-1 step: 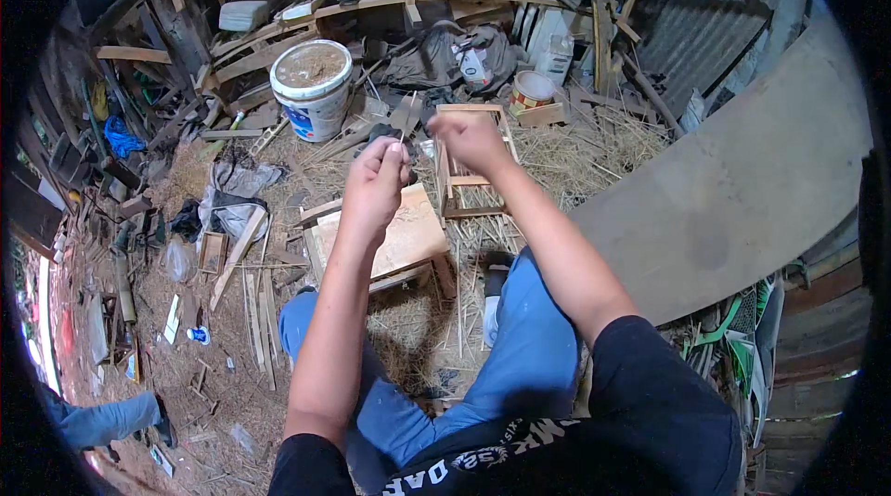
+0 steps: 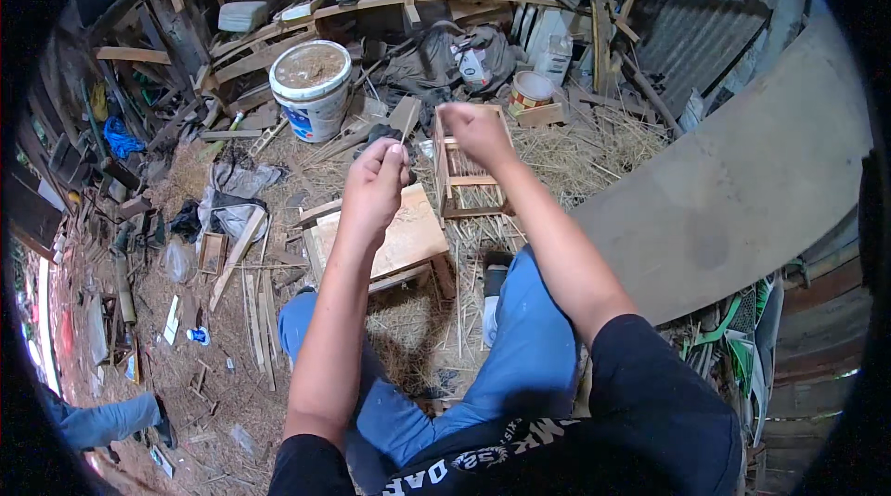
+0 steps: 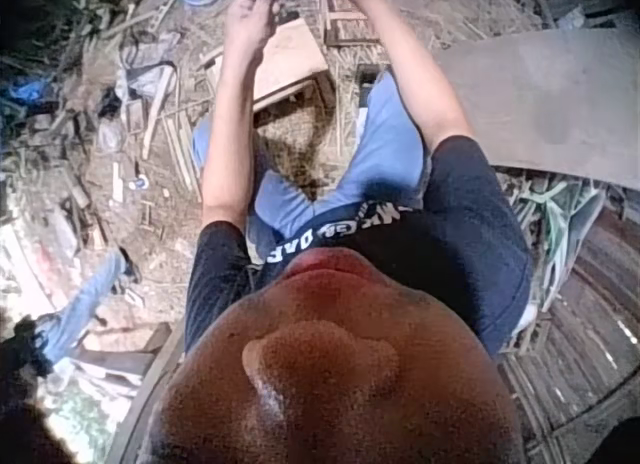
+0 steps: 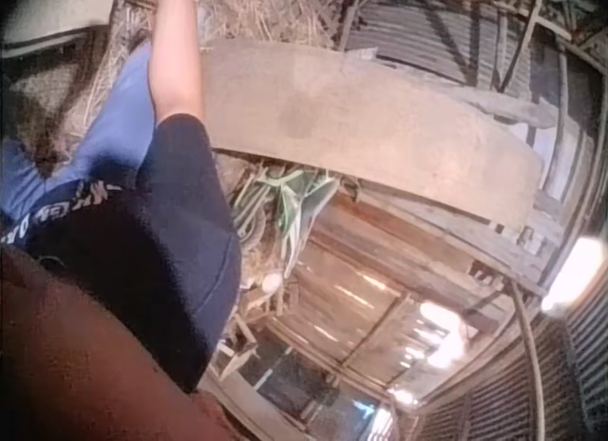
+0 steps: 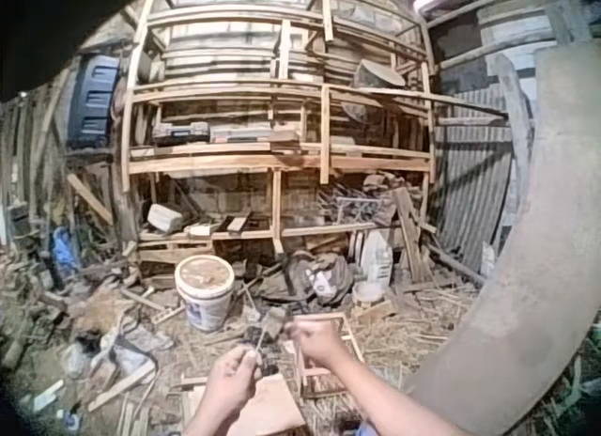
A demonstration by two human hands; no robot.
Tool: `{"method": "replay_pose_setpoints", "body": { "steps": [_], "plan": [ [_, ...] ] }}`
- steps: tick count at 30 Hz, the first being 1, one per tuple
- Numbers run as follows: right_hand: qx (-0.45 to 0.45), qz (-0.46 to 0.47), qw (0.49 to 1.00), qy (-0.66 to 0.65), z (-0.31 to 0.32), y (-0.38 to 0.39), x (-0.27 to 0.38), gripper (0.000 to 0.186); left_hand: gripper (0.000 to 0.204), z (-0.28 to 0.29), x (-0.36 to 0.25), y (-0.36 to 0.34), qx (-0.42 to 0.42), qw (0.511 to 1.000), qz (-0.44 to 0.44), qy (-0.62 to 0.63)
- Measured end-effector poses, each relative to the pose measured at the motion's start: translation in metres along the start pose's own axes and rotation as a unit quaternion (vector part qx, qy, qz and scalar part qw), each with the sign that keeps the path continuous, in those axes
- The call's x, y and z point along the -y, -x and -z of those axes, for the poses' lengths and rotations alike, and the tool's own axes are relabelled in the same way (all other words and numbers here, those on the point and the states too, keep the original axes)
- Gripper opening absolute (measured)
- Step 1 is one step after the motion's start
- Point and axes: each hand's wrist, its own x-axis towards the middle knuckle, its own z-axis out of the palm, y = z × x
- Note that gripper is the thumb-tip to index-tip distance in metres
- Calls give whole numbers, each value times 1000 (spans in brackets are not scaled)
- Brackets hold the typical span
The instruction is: The person whittles a thin wooden stick using a knife, scraping shavings off the surface of the wood.
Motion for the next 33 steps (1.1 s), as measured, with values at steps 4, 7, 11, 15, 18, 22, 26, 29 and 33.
{"method": "replay_pose_setpoints", "body": {
  "steps": [4,7,11,15,18,22,26,29,33],
  "plan": [
    [20,-8,1000,2,11,1,-10,47,23,-7,-4,8,2,1000,-9,-10],
    [61,32,997,-27,-2,9,1,42,22,-4,-8,9,-3,1000,29,2],
    [165,92,981,46,-7,20,30,39,16,-5,-5,8,-41,999,11,-1],
    [140,189,970,64,-11,20,31,42,16,0,-2,6,-60,997,25,-44],
    [116,182,970,114,-7,18,27,47,20,1,-9,9,-40,997,6,-72],
    [-3,-67,998,0,3,-5,-2,52,24,1,0,8,-3,998,-41,-49],
    [26,13,999,-39,2,-3,-12,54,25,-1,2,4,-1,996,-68,-54],
    [89,44,995,-7,-6,16,19,52,21,-1,0,5,-34,996,-68,-45],
    [146,120,979,72,-14,22,33,48,17,7,2,4,-59,987,-88,-123]
  ]
}}
